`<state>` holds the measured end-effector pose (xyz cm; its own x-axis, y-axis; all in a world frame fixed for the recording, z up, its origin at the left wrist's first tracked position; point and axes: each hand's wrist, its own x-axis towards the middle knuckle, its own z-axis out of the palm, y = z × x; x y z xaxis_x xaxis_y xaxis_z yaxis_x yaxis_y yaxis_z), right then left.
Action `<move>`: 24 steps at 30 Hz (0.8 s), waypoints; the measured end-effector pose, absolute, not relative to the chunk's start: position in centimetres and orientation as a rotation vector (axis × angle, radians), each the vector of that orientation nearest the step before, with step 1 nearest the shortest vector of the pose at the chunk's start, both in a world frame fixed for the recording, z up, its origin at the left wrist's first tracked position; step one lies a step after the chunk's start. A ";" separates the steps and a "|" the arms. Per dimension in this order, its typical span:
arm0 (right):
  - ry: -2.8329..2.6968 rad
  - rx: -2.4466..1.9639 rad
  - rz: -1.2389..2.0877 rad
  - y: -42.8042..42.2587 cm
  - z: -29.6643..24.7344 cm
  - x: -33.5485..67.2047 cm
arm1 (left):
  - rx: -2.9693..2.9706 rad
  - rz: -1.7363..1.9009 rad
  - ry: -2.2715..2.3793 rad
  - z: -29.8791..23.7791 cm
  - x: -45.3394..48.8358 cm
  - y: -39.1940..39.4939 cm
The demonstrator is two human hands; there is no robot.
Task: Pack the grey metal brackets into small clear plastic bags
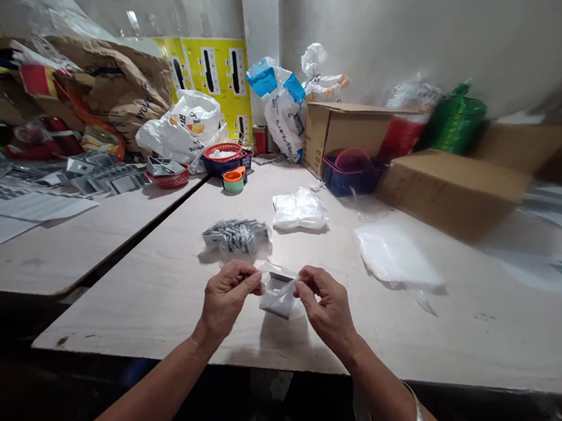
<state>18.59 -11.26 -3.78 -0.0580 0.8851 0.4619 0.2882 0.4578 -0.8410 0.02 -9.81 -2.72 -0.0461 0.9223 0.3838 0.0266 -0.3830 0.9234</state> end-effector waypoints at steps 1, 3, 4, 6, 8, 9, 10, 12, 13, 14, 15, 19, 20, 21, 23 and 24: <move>-1.630 -1.033 0.672 -11.3 -4.0 18.6 | 1.506 1.507 1.043 -3.0 0.0 -10.1; -1.688 -1.013 0.628 -11.4 -4.6 18.7 | 1.587 1.467 1.031 -3.7 0.1 -10.7; -1.716 -1.010 0.592 -11.5 -5.0 18.8 | 1.645 1.437 1.015 -4.2 0.1 -11.1; -1.782 -1.003 0.494 -11.7 -5.7 18.9 | 1.810 1.363 0.961 -5.2 0.3 -11.8; -1.880 -0.979 0.368 -11.9 -6.5 19.0 | 2.038 1.272 0.934 -6.3 0.6 -12.3; -1.931 -0.974 0.286 -12.0 -6.9 18.9 | 2.165 1.234 0.941 -7.0 0.9 -12.4; -1.976 -0.989 0.189 -12.0 -7.3 18.9 | 2.293 1.212 0.955 -7.6 1.1 -12.4; -2.048 -1.062 -0.020 -12.1 -8.0 18.8 | 2.507 1.194 1.004 -8.8 1.6 -12.0; -2.080 -1.096 -0.111 -12.1 -8.2 18.7 | 2.590 1.198 1.032 -9.2 1.9 -11.7; -2.114 -1.114 -0.179 -12.1 -8.4 18.7 | 2.662 1.210 1.059 -9.6 2.1 -11.4; -2.161 -1.111 -0.217 -12.1 -8.5 18.7 | 2.719 1.216 1.089 -9.9 2.3 -11.2; -2.369 -1.038 -0.214 -12.0 -8.4 19.3 | 2.813 1.151 1.175 -10.2 2.6 -10.7; -2.390 -1.028 -0.235 -11.9 -8.3 19.6 | 2.803 1.128 1.196 -10.0 2.6 -10.7; -2.393 -1.015 -0.273 -11.9 -8.3 19.7 | 2.781 1.108 1.220 -9.9 2.6 -10.8; -2.380 -0.979 -0.366 -11.6 -8.5 20.0 | 2.726 1.086 1.260 -9.6 2.5 -10.9; -2.379 -0.955 -0.405 -11.5 -8.5 20.1 | 2.701 1.075 1.275 -9.5 2.4 -11.0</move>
